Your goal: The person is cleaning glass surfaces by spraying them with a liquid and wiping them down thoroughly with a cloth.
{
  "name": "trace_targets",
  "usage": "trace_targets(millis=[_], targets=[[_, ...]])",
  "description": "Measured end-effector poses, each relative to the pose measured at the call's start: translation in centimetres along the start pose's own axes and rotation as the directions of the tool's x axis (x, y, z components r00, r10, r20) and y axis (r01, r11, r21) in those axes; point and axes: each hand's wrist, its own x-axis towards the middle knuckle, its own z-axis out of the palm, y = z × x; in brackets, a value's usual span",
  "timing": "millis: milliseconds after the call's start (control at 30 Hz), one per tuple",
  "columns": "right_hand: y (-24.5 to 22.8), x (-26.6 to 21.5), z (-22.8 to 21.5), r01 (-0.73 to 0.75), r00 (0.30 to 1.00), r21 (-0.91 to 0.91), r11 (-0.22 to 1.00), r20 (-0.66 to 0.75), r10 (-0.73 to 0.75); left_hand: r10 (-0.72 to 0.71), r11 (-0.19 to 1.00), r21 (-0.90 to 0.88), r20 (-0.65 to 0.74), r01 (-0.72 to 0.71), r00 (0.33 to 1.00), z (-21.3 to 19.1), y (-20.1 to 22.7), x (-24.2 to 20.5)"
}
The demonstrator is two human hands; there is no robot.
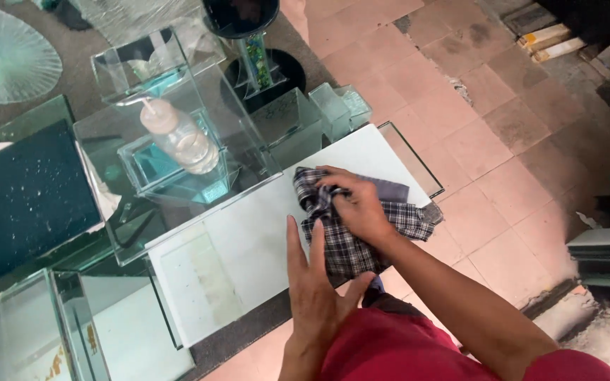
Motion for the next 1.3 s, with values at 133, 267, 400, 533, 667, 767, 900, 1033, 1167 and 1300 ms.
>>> trace_targets(millis=[133,267,400,533,667,767,900,1033,1167,1300], targets=[[-5.3,-0.2,-3.1,-0.247,0.848,0.709,0.66,-0.172,0.501,-0.048,0.983,-0.167,0.139,0.071,0.989,3.0,2.1,1.4],[-8.8,1.0,-5.5,-0.106,0.649,0.994,0.004,0.066,0.758,-0.283,0.777,-0.513,0.235,0.366,0.93,2.7,5.3,4.0],[-5.5,-2.0,-6.7,0.032,0.892,0.177,0.984,-0.448,0.052,-0.515,0.12,-0.842,0.4,0.526,0.758,5.1,4.2,4.9],[-6.0,-7.0,-5.7,0.038,0.989,0.034,0.999,-0.142,-0.033,-0.711,-0.177,-0.767,0.533,0.616,0.459,2.9,4.9,8.5],[-7.2,-7.7,-4.6,0.005,0.999,0.095,0.995,0.036,-0.008,-0.493,0.048,-0.695,0.609,0.718,0.622,5.4,-0.2,5.1],[-6.2,-6.4,-4.9,0.082,0.997,-0.037,0.996,0.0,-0.083,-0.287,0.736,-0.496,0.388,0.461,0.876,6.9,-8.1,1.2],[-4.9,-4.2,-6.7,0.116,0.985,-0.527,0.842,-0.047,-0.164,0.099,0.995,-0.04,0.074,-0.097,0.992,2.9,-4.8,5.9],[-5.1,-4.5,-3.6,0.023,0.994,-0.759,0.651,0.084,0.063,-0.013,0.989,0.145,0.076,0.002,0.997,2.4,-7.8,8.1],[-6.3,-4.8,-0.8,0.11,0.976,-0.731,0.674,0.209,0.068,0.053,0.942,0.332,0.009,-0.053,0.999,4.6,-13.1,10.4],[-2.1,-2.6,-0.6,0.107,0.983,-0.704,0.702,0.18,0.031,0.029,0.92,0.391,0.026,-0.037,0.999,4.8,-13.3,11.4]])
